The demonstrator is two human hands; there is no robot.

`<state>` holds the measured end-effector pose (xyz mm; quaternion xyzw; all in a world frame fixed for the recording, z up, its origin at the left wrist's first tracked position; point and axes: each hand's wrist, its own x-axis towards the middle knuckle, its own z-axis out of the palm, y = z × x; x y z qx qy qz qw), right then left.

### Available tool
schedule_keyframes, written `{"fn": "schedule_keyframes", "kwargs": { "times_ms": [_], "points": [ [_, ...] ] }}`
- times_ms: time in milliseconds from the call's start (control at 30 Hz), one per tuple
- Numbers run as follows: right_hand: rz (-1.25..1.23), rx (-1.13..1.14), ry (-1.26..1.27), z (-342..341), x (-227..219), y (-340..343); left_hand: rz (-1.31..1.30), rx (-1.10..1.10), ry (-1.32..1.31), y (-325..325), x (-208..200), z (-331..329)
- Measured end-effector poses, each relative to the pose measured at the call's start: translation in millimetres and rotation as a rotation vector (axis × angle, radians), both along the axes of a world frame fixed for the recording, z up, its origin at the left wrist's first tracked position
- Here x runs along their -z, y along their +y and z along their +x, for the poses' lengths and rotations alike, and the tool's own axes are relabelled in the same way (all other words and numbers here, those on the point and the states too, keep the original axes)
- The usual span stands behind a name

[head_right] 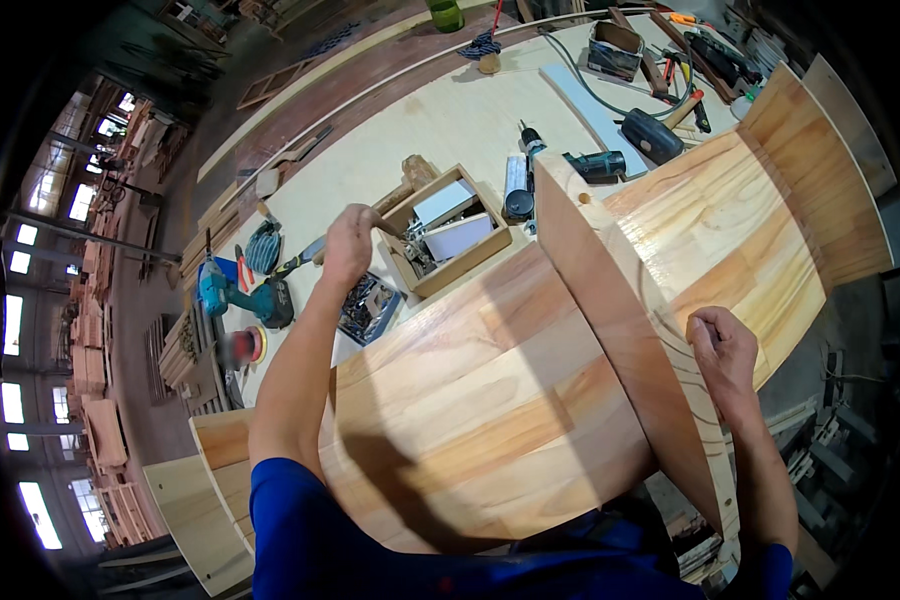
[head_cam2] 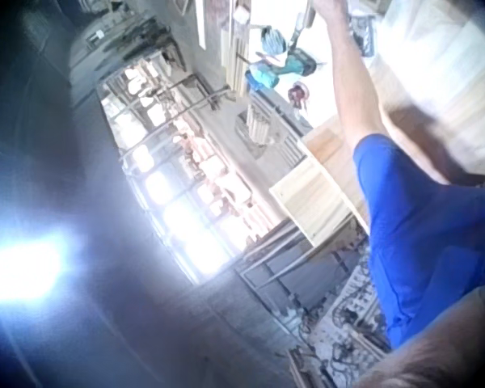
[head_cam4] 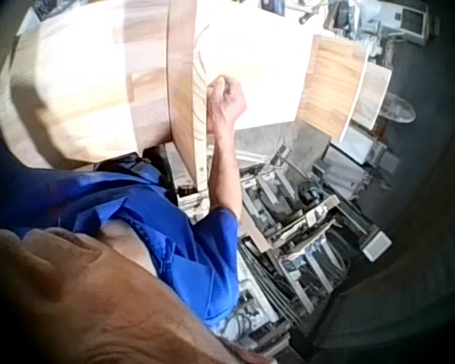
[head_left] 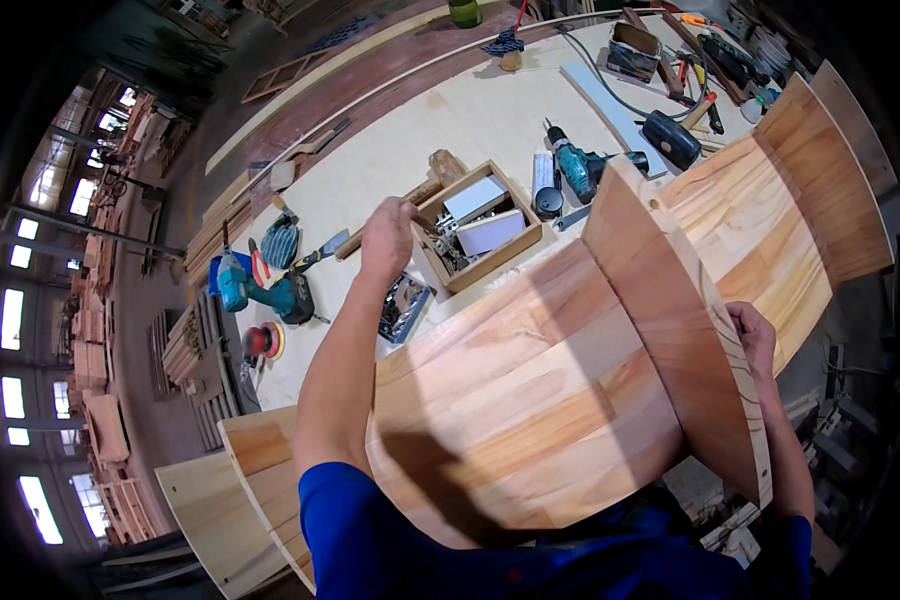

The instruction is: The person assembles a wooden shelf unit by hand using a screwdriver and a tape measure, attaching various wooden panels together with screws and measuring lengths of wooden boards.

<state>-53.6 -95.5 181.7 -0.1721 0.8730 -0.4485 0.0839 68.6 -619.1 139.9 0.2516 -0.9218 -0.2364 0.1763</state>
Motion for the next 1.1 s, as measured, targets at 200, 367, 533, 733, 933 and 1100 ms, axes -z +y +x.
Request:
{"fn": "schedule_keyframes", "kwargs": {
  "times_ms": [200,367,533,733,933,1100],
  "points": [
    [-0.096,-0.147,-0.025,-15.8,-18.7,34.7,-1.452,-0.24,0.022,-8.2,-73.5,2.0],
    [-0.479,-0.398,-0.14,-12.0,-122.5,22.8,-0.59,0.187,0.651,200.0,-272.8,36.9],
    [-1.067,-0.832,-0.262,12.8,-185.0,97.8,-0.032,0.403,0.552,470.3,-320.7,-12.3],
    [-1.655,-0.456,-0.62,-11.6,-168.8,216.2,0.137,0.59,0.363,613.4,-253.7,-65.4],
    [-1.301,0.07,-0.677,-84.2,-25.2,344.4,-0.131,0.701,-0.152,672.8,-189.2,-182.8],
    [-0.781,0.093,-0.532,-109.1,87.1,362.4,-0.221,0.725,-0.289,665.7,-100.4,-264.3]
  ]
}}
